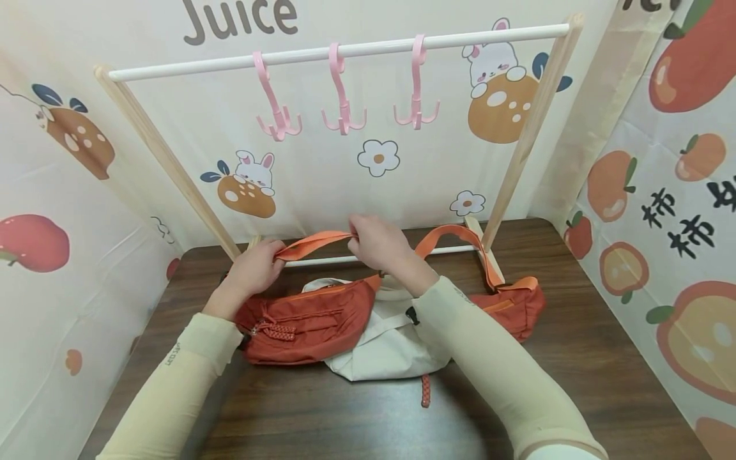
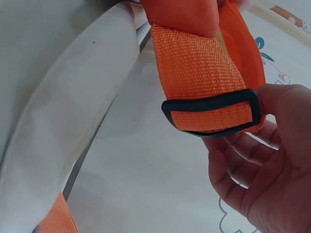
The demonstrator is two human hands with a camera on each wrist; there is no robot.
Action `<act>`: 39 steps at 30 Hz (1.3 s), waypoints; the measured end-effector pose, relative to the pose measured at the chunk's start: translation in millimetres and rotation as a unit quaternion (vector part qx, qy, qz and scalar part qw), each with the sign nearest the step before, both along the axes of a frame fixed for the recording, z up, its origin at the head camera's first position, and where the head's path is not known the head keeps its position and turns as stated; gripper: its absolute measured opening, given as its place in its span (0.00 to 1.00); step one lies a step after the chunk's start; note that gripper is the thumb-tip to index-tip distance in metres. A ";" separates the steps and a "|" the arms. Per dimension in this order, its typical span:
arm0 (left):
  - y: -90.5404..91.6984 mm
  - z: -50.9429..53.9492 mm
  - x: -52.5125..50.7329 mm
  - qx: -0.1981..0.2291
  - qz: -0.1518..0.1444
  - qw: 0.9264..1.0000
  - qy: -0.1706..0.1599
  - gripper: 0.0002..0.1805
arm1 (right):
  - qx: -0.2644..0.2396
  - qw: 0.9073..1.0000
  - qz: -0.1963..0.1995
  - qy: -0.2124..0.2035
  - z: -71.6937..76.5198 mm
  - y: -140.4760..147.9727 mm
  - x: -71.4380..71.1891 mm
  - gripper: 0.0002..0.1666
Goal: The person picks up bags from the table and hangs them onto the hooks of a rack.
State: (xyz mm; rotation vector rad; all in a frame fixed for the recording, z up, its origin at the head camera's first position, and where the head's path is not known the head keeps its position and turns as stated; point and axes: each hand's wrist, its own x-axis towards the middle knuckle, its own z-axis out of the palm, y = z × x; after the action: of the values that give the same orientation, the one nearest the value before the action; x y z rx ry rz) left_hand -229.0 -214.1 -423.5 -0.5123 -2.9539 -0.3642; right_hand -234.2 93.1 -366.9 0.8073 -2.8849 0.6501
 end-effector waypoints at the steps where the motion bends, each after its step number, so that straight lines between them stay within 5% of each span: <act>1: 0.5 2.2 -0.3 0.010 0.002 1.000 -0.001 0.09 | -0.009 1.000 -0.001 -0.003 -0.1 1.2 0.1 0.06; 12: 12.4 28.9 6.8 0.123 -0.010 0.992 0.040 0.17 | -0.083 0.996 -0.022 -0.033 -1.1 8.5 3.4 0.04; 24: 30.5 56.1 11.3 0.267 -0.032 0.961 0.060 0.16 | -0.126 0.991 -0.009 -0.054 -3.2 1.9 6.5 0.08; 30: 39.7 69.0 15.9 0.288 -0.030 0.955 0.066 0.13 | -0.151 0.987 0.027 -0.049 -1.0 -8.9 6.4 0.27; 39: 49.7 89.5 20.8 0.296 -0.031 0.949 0.101 0.13 | -0.208 0.974 0.069 -0.053 18.5 -26.4 10.5 0.30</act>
State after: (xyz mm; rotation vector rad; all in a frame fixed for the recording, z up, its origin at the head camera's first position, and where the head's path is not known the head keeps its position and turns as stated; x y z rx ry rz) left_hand -208.2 -164.4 -334.0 -0.5184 -2.4563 -1.0821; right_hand -223.7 66.7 -348.4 0.9322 -2.6441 1.2919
